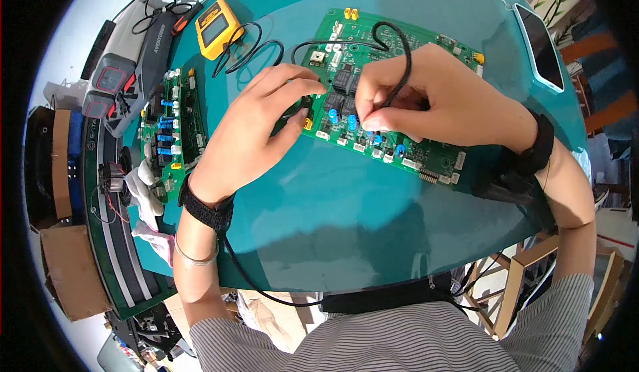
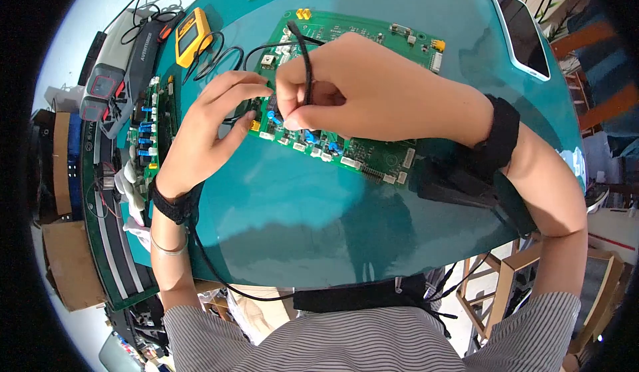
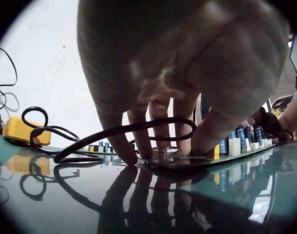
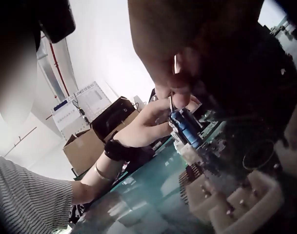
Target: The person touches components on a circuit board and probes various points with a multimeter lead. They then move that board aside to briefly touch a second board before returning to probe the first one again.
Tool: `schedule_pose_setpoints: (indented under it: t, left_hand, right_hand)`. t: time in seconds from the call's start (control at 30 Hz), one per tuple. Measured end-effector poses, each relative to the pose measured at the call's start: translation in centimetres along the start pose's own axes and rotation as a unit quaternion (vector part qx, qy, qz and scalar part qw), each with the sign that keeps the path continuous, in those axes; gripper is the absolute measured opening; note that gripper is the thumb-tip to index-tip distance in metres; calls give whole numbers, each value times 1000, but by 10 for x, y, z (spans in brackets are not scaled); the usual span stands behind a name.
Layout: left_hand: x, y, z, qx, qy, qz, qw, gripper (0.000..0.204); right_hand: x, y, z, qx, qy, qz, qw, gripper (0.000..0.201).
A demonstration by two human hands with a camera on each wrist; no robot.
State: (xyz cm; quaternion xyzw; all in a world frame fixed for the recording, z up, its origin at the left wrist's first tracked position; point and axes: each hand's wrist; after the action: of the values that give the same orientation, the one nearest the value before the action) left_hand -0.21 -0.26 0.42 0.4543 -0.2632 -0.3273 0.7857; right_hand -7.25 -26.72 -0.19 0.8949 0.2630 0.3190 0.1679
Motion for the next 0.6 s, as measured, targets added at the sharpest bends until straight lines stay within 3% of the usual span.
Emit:
schedule_pose_setpoints:
  t: [0.03,0.6]
  left_hand:
    - [0,0,1,-5,7,-2,1000,37]
    - [4,1,3,21,-2,0,1000,34]
  right_hand:
    - [-1,-3,2,-20,37,18,999,13]
    - [-1,-5,4,-49,12,47,998,15]
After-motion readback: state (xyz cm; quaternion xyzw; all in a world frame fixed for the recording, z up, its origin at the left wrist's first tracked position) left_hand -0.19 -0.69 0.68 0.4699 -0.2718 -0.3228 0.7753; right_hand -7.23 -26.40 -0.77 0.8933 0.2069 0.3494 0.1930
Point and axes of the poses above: each hand's wrist, its own x-axis towards the middle knuckle, its own y-axis out of the back of the hand, z = x × y, and after that the axes turned 15 degrees about y, right-handed
